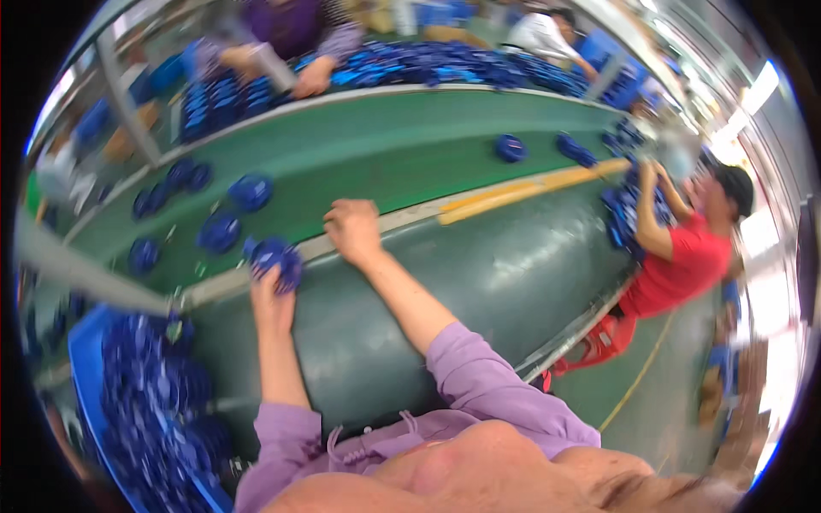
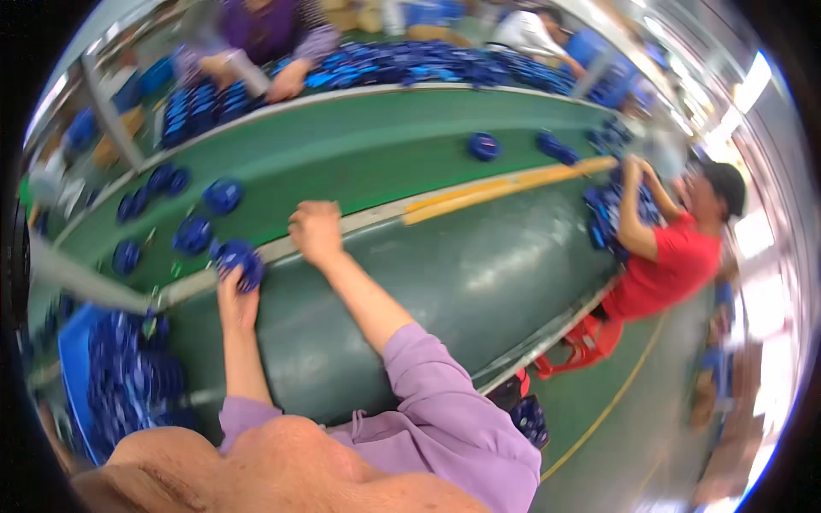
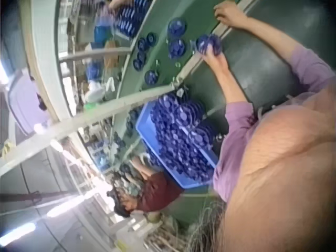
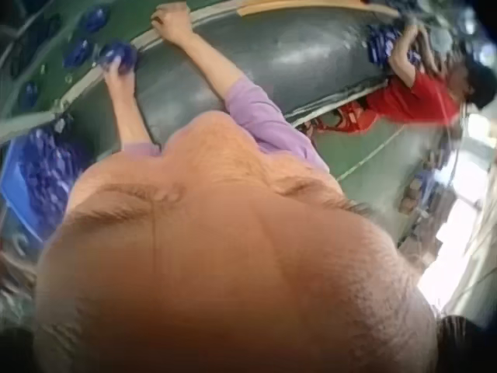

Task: The person assembles portable fan heads by fitting fan grilles and housings together by hand and placing the assembled components onto the conveyor belt.

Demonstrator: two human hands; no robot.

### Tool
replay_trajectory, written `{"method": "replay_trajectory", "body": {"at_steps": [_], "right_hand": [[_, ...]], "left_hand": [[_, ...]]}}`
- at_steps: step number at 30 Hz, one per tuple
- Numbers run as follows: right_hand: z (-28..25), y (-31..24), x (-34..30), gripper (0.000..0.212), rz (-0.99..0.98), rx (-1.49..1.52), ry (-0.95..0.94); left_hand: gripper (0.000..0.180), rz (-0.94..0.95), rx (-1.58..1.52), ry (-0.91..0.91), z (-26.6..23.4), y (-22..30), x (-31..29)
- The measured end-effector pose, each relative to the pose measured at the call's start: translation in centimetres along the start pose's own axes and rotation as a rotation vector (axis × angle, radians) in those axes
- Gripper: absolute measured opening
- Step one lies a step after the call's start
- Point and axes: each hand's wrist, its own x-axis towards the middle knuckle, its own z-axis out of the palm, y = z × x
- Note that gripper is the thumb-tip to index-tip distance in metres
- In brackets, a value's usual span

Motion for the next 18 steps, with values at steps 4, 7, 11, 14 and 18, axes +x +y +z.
{"method": "replay_trajectory", "body": {"at_steps": [4,7,11,14,18], "right_hand": [[-1.6,2.2,0.2,0.019,-0.041,-0.058,0.01],[-1.6,2.1,0.2,0.017,0.0,-0.05,-0.027],[-0.6,0.8,-0.1,0.017,-0.01,-0.026,-0.049],[-0.9,1.0,-0.3,0.018,-0.008,-0.042,-0.06],[-1.8,1.4,0.0,0.022,0.044,0.025,-0.097]], "left_hand": [[0.043,-0.045,0.007,0.026,2.4,-1.5,0.8],[0.04,-0.035,0.029,0.044,2.2,-1.6,0.9],[0.039,-0.008,-0.007,0.102,1.1,-0.5,0.1],[0.041,-0.014,-0.031,0.121,1.4,-0.5,-0.1],[0.046,0.011,-0.09,0.099,1.7,-0.8,0.1]]}}
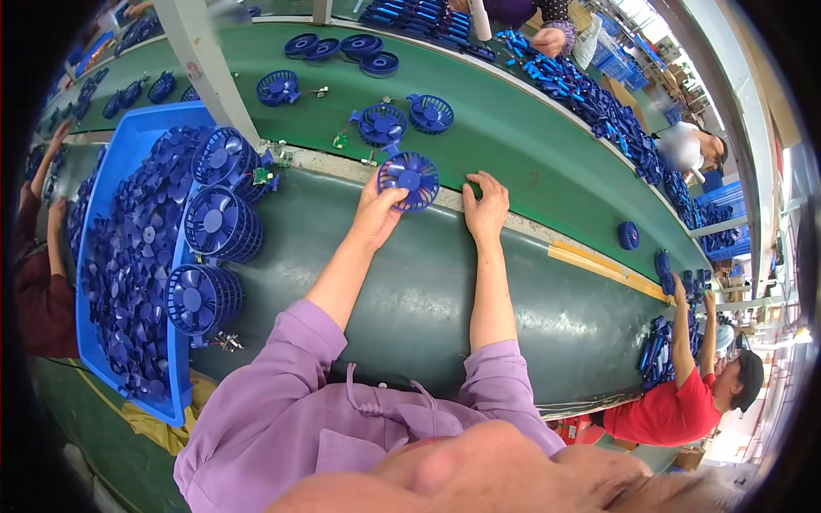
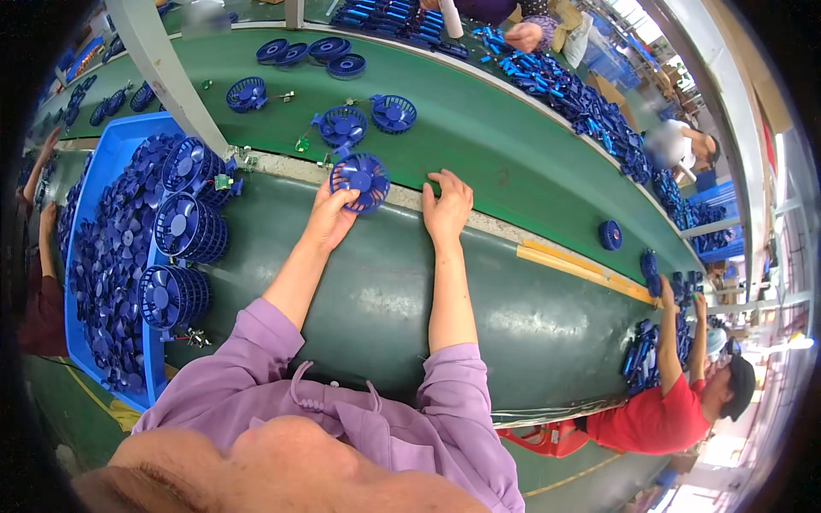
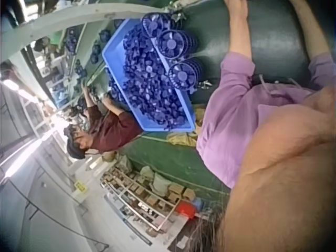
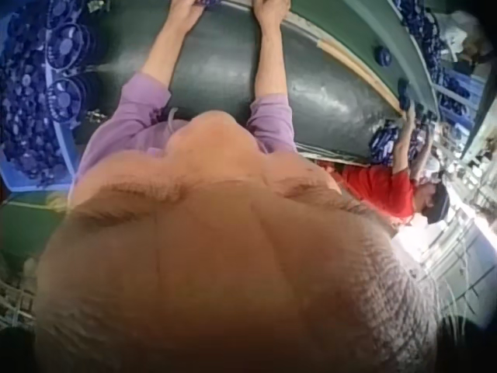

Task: The person assembles portable fan heads by fitting fan grilles and housings together by hand and placing the assembled components onto the conveyor belt.

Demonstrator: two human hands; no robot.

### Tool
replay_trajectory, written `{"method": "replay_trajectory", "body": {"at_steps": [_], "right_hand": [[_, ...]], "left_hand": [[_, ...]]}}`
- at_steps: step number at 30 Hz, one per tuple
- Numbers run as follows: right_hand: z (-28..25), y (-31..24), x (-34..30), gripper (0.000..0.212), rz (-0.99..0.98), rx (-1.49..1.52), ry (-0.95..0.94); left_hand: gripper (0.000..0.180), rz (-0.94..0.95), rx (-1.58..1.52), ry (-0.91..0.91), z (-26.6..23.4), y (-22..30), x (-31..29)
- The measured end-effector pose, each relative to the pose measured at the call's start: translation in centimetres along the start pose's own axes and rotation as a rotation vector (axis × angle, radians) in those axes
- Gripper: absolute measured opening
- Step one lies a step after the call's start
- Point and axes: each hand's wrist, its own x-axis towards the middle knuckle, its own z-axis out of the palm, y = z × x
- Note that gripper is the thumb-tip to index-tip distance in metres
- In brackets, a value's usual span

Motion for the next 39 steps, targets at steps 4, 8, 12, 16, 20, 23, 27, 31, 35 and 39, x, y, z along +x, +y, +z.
{"method": "replay_trajectory", "body": {"at_steps": [4,8,12,16,20,23,27,31,35,39], "right_hand": [[-0.7,-0.4,1.1,0.031,0.078,0.085,-0.11],[0.4,-2.3,5.4,0.056,-0.033,0.125,-0.208],[3.3,-3.5,10.2,0.075,-0.148,-0.043,-0.263],[6.5,-1.0,11.5,0.073,-0.058,-0.212,-0.363],[6.4,-1.6,11.7,0.059,-0.091,0.08,-0.092],[5.9,-4.4,10.2,0.058,-0.071,0.227,-0.01],[7.1,-8.2,6.8,0.066,-0.194,0.152,-0.267],[7.6,-8.9,7.9,0.067,-0.173,0.187,-0.232],[8.8,-12.3,12.0,0.065,-0.282,0.359,-0.137],[12.1,-17.2,15.8,0.062,-0.512,0.377,-0.093]], "left_hand": [[0.05,0.084,-0.038,0.042,-0.4,0.2,0.5],[0.05,0.135,-0.059,0.09,-0.9,0.7,0.9],[0.053,0.182,-0.125,0.143,-0.8,0.8,0.7],[0.05,0.173,-0.156,0.113,0.1,0.3,0.8],[0.051,0.251,-0.182,0.165,-0.4,0.9,0.8],[0.055,0.401,-0.149,0.249,-1.3,1.1,1.3],[0.054,0.478,-0.134,0.368,-1.9,1.3,1.8],[0.056,0.484,-0.118,0.389,-1.4,1.5,1.9],[0.062,0.48,-0.12,0.441,-1.3,1.7,1.8],[0.063,0.502,-0.08,0.494,-1.0,1.4,1.4]]}}
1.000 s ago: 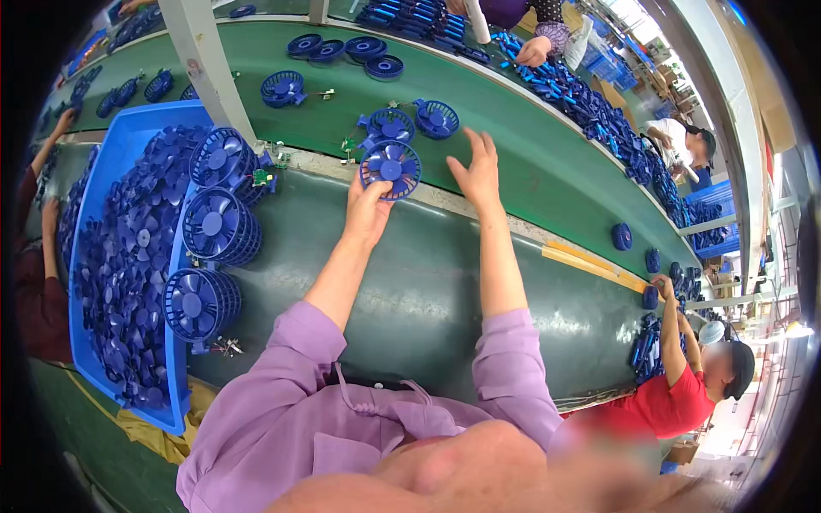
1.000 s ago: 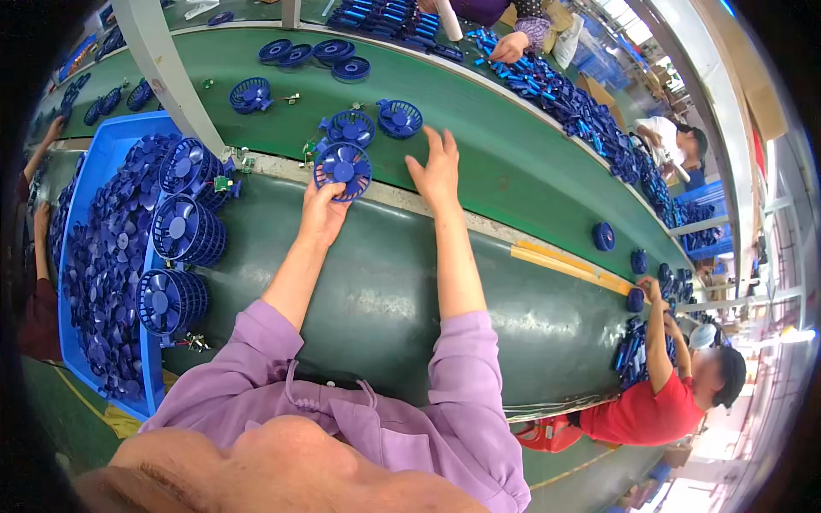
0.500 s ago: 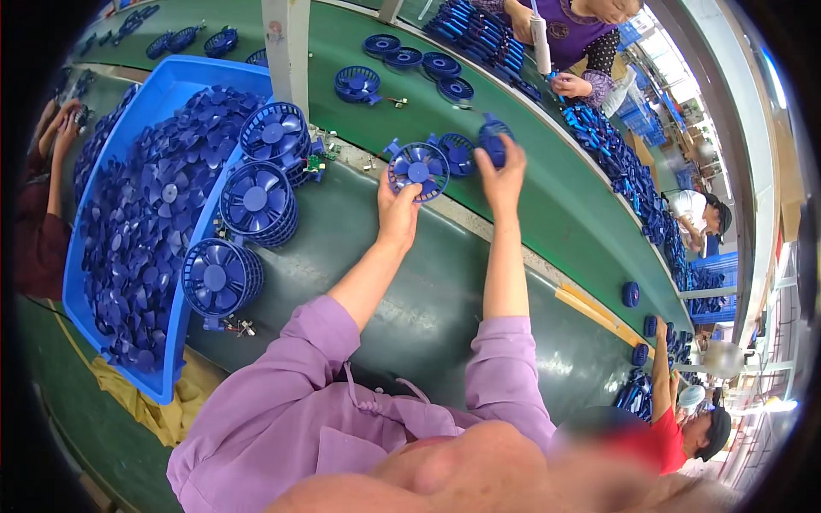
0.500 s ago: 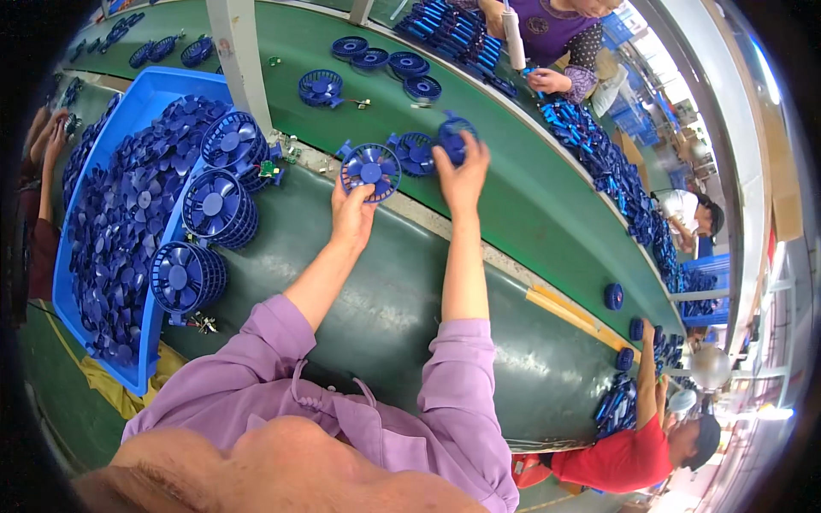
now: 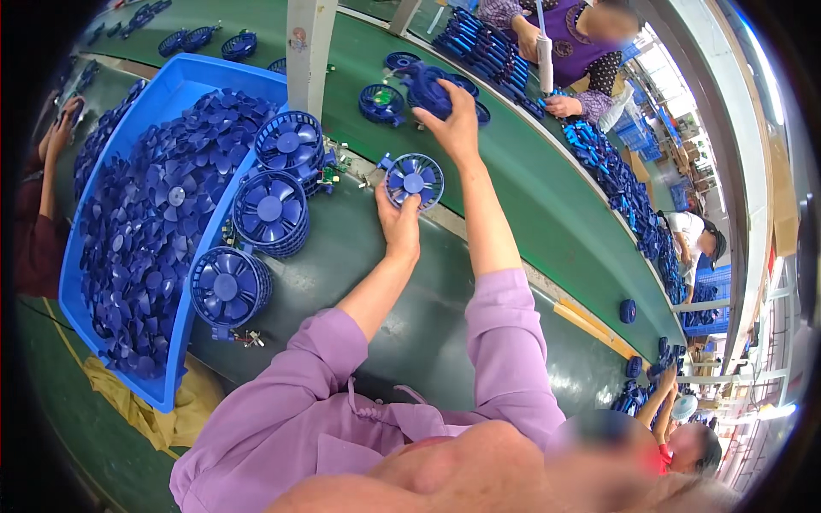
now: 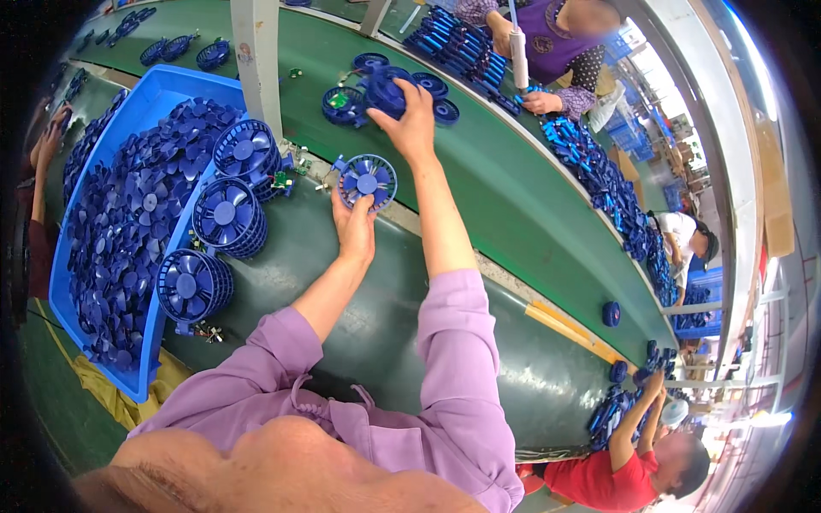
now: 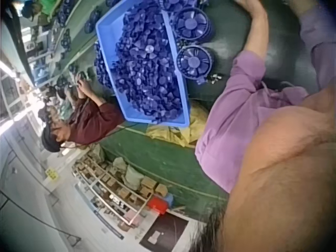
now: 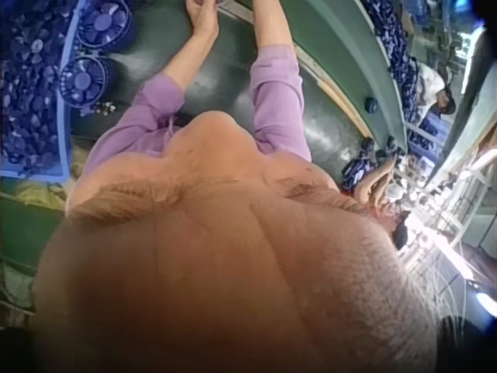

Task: The person assembles portable fan heads by fitting fan grilles and housings together by hand and placing the assembled components onto the conveyor belt.

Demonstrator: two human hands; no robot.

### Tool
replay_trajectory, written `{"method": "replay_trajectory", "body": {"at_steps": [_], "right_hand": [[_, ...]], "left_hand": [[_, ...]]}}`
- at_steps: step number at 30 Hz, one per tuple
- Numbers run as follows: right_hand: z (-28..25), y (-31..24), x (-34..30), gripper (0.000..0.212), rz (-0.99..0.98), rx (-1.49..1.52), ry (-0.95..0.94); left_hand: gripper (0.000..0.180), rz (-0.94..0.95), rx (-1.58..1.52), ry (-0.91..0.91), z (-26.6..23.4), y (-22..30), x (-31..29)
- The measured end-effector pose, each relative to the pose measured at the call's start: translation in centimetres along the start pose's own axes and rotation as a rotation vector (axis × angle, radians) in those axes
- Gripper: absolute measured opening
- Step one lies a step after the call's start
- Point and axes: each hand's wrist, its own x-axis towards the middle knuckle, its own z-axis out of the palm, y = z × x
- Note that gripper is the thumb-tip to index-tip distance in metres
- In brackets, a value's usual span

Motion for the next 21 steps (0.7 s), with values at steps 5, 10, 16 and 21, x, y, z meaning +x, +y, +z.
{"method": "replay_trajectory", "body": {"at_steps": [5,10,16,21], "right_hand": [[6.4,0.0,0.2,0.074,-0.01,0.064,-0.238],[6.7,-0.2,0.2,0.078,0.001,0.103,-0.174],[1.6,-1.2,-1.7,0.073,0.218,0.218,-0.136],[-5.1,-3.6,-4.1,0.072,0.239,0.309,-0.125]], "left_hand": [[0.061,0.092,0.05,0.059,-0.6,-0.7,0.2],[0.066,0.098,0.101,0.037,-1.3,-0.6,1.1],[0.062,0.298,0.417,-0.086,-2.4,-0.7,2.4],[0.056,0.32,0.584,-0.067,-2.4,2.1,2.6]]}}
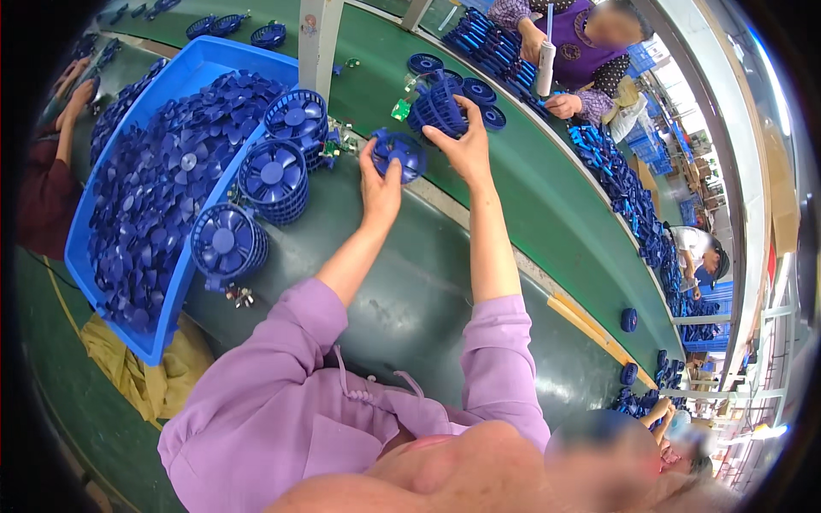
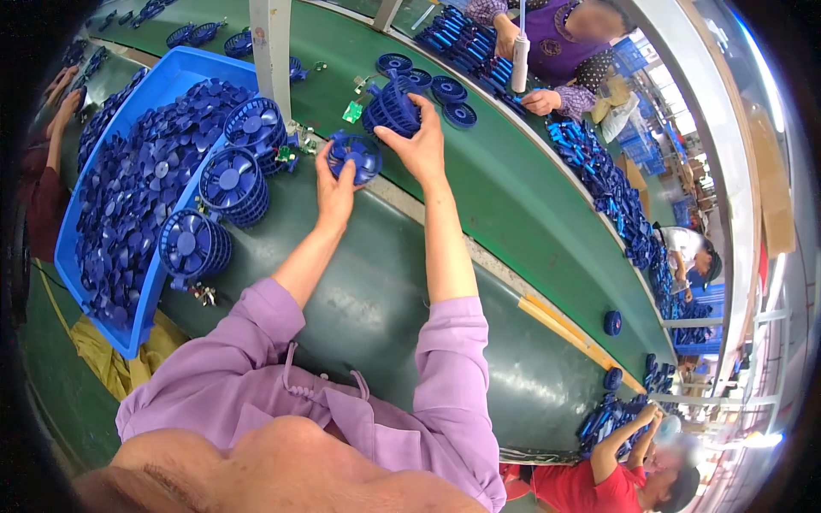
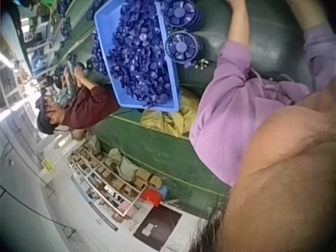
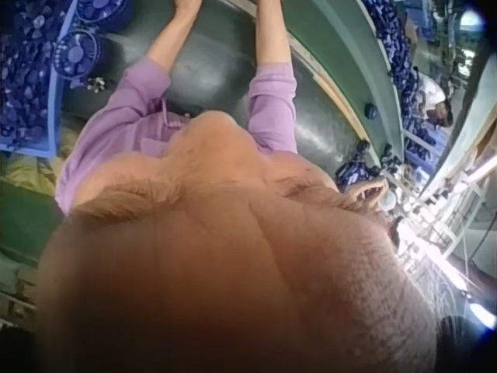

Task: The person assembles portable fan heads by fitting fan grilles and housings together by hand and placing the assembled components onto the conveyor belt.

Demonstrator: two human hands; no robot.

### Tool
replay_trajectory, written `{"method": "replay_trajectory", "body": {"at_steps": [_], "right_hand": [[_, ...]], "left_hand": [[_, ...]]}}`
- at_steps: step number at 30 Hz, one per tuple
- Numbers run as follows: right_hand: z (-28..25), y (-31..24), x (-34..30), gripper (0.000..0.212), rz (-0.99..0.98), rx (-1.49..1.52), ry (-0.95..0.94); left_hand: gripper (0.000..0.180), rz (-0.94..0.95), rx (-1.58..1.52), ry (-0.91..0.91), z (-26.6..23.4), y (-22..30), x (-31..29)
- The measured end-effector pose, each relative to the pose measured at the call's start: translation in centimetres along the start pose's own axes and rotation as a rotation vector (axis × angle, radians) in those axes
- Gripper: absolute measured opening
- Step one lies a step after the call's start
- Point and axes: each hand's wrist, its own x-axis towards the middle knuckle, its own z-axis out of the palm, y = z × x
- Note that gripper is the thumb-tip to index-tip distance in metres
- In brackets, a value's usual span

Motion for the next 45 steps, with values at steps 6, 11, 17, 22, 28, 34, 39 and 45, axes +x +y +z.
{"method": "replay_trajectory", "body": {"at_steps": [6,11,17,22,28,34,39,45], "right_hand": [[-1.5,-5.1,-5.2,0.076,-0.009,-0.013,-0.057],[0.1,-7.7,-8.1,0.076,-0.024,-0.008,-0.07],[2.3,-9.5,-10.1,0.081,-0.087,-0.094,0.034],[5.0,-8.8,-12.1,0.08,-0.004,-0.154,-0.191],[4.2,-9.4,-11.3,0.068,-0.043,-0.111,-0.159],[1.2,-4.3,-8.7,0.052,-0.022,-0.193,-0.033],[0.3,0.7,-4.8,0.057,0.028,-0.323,-0.034],[1.2,6.6,3.1,0.072,0.099,-0.628,-0.097]], "left_hand": [[0.061,-0.014,0.264,-0.077,-4.8,3.2,-2.3],[0.075,0.196,0.648,-0.09,-7.5,3.8,-3.5],[0.078,0.271,0.696,-0.157,-10.6,4.9,-8.6],[0.066,0.219,0.507,-0.288,-11.8,7.0,-12.9],[0.036,0.094,0.434,-0.431,-12.1,7.8,-14.2],[0.024,-0.121,0.267,-0.836,-7.3,7.1,-14.3],[0.02,-0.075,0.417,-1.007,-2.2,5.5,-12.9],[0.016,0.146,0.33,-0.929,-1.0,2.8,-12.9]]}}
